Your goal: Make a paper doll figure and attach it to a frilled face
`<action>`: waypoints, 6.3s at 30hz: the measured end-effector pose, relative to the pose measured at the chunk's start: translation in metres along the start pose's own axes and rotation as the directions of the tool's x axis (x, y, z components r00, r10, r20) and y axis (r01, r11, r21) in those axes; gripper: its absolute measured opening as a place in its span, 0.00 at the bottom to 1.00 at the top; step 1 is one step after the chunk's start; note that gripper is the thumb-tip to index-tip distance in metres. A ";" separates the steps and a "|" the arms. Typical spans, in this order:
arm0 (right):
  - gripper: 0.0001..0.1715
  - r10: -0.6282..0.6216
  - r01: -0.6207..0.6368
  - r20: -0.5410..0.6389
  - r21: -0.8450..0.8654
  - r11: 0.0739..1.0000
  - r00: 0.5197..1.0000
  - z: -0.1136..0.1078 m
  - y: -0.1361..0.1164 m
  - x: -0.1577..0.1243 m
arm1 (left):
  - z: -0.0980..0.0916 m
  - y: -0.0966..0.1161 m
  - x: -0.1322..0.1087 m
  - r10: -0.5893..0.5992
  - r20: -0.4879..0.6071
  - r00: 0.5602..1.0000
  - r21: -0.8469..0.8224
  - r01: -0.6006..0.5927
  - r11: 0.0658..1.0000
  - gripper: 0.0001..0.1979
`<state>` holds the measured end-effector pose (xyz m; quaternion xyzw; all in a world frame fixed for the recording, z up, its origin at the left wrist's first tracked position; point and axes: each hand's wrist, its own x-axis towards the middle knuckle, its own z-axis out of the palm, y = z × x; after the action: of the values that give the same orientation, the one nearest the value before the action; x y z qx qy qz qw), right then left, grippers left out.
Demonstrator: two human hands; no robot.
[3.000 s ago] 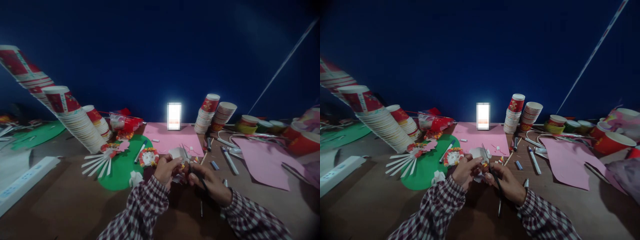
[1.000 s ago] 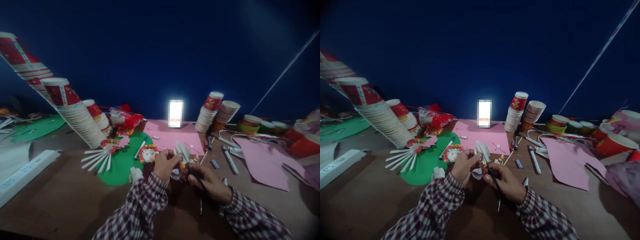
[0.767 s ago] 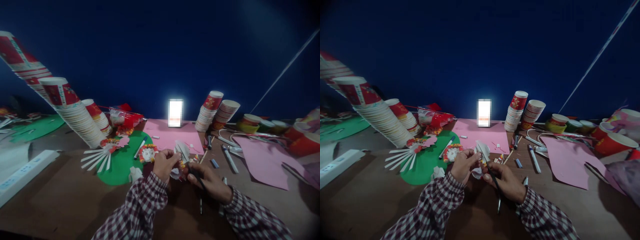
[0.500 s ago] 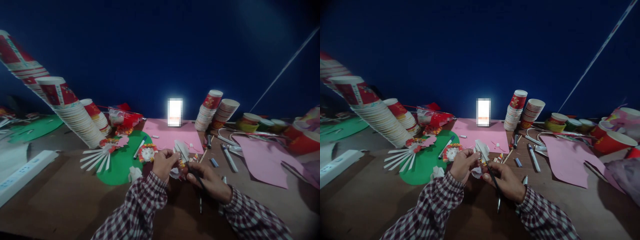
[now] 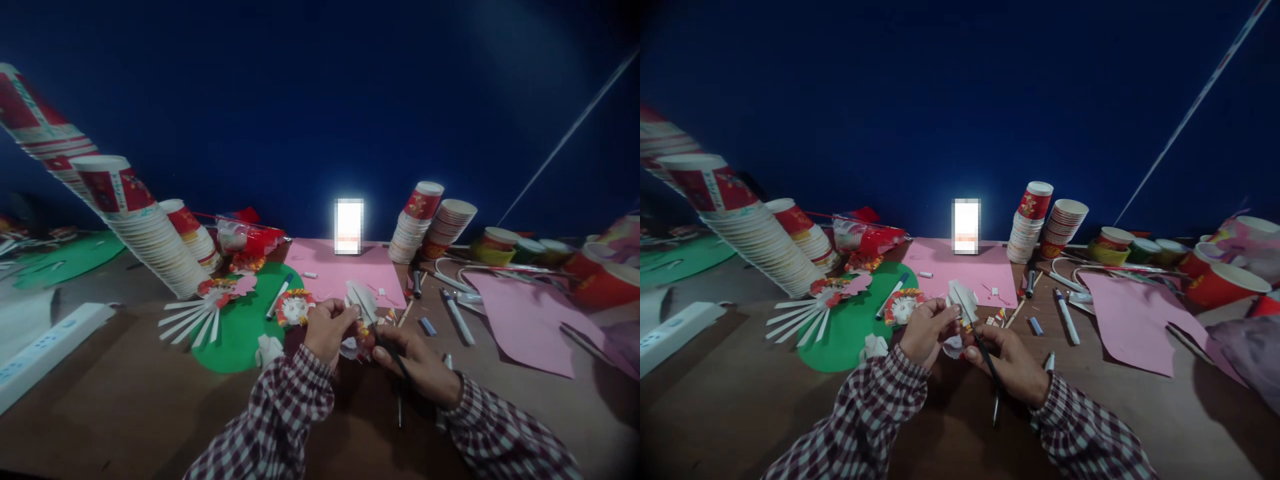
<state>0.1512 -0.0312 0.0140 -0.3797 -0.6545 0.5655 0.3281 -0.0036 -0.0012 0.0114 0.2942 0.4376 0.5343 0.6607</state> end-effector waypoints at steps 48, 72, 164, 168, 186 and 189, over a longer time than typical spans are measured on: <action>0.19 -0.088 0.091 -0.048 0.064 0.994 0.995 0.003 0.000 0.000 | 0.004 -0.017 -0.007 -0.041 0.000 0.999 -0.056 0.041 0.998 0.21; 0.17 -0.129 0.137 -0.123 0.060 0.989 0.984 0.007 0.002 0.001 | 0.011 -0.014 -0.011 -0.058 -0.029 0.998 -0.095 0.055 0.994 0.23; 0.18 -0.088 0.095 -0.162 0.038 0.995 0.983 0.006 0.005 0.000 | 0.012 -0.005 -0.016 -0.017 0.008 1.000 0.023 0.017 1.000 0.18; 0.19 -0.086 0.097 -0.159 0.066 0.993 0.984 0.006 0.006 0.001 | 0.012 -0.005 -0.015 -0.030 0.006 1.000 0.010 0.030 0.999 0.19; 0.16 -0.085 0.109 -0.207 0.106 0.988 0.975 0.008 0.001 -0.001 | 0.012 -0.008 -0.017 -0.004 0.100 0.995 0.069 -0.003 0.998 0.20; 0.17 -0.052 0.080 -0.205 0.132 0.988 0.977 0.009 0.001 -0.002 | 0.012 -0.008 -0.018 0.004 0.105 0.995 0.100 -0.015 0.995 0.20</action>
<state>0.1446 -0.0371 0.0121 -0.3888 -0.5892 0.5576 0.4369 0.0096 -0.0193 0.0140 0.3568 0.4275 0.4985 0.6643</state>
